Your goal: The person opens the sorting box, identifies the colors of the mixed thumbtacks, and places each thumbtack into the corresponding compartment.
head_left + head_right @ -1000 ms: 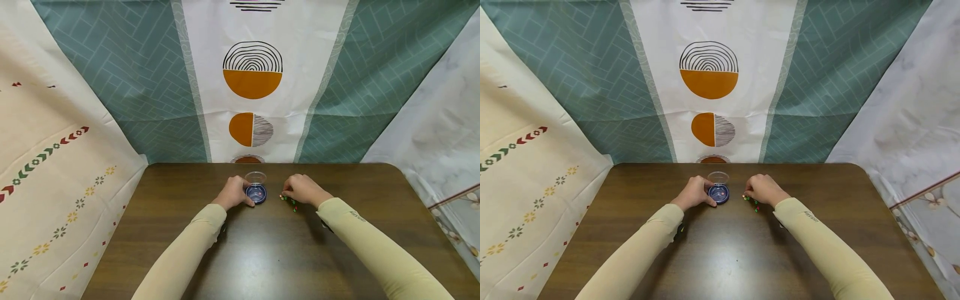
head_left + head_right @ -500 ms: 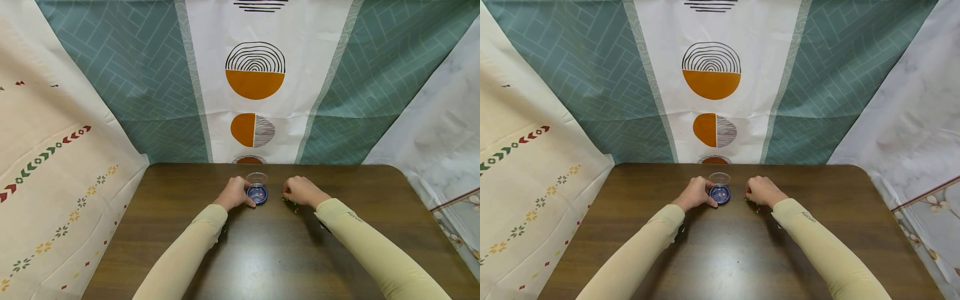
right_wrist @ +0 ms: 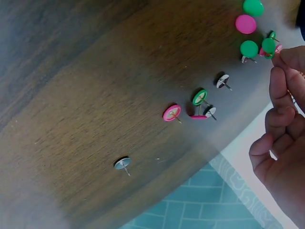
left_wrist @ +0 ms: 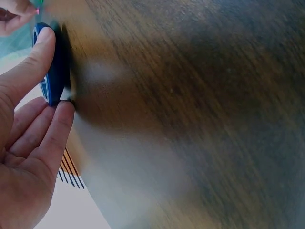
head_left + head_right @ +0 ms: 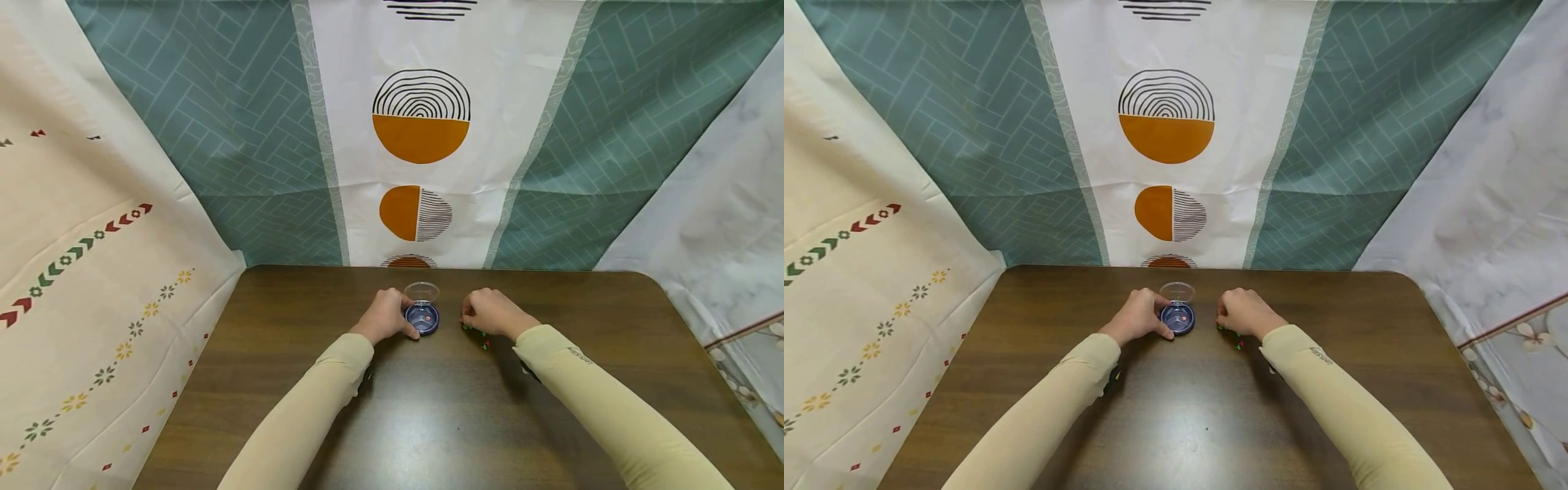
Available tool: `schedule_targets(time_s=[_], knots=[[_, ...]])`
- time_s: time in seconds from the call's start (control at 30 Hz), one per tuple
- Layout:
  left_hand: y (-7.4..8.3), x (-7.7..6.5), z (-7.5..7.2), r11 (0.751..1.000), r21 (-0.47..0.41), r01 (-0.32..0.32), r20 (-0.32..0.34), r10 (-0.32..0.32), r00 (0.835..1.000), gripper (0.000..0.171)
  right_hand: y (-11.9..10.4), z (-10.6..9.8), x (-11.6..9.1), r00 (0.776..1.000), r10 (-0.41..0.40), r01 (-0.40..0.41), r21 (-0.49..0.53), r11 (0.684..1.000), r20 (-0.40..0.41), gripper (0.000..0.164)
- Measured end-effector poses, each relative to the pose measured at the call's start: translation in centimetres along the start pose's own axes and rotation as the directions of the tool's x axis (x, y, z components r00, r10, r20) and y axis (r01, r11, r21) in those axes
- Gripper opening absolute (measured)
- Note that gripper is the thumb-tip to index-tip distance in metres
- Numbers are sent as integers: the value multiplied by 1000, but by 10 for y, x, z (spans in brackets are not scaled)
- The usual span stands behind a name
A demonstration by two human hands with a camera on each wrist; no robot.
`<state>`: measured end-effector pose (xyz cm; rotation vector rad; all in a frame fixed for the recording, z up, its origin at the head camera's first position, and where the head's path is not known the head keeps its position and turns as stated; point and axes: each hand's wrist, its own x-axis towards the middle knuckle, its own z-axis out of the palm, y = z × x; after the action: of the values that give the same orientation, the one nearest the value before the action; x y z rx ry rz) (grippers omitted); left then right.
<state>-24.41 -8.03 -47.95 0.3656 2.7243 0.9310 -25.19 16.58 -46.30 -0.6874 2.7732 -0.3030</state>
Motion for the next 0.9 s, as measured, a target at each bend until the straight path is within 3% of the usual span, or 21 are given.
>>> schedule_targets(time_s=[0.23, 0.47, 0.9], knots=[[2, -3, -2, 1000, -2, 0, -13, 0, 1000, 71, 0, -7, 2, 1000, -17, 21, 166, 986, -25, 12], [3, -4, -2, 1000, 7, -9, -14, 10, 1000, 71, 0, -11, 5, 995, -42, 70, 324, 943, -93, 15], [3, -4, -1, 1000, 21, -7, -14, 7, 1000, 69, -16, -12, 11, 984, -60, 119, 364, 924, -170, 16]])
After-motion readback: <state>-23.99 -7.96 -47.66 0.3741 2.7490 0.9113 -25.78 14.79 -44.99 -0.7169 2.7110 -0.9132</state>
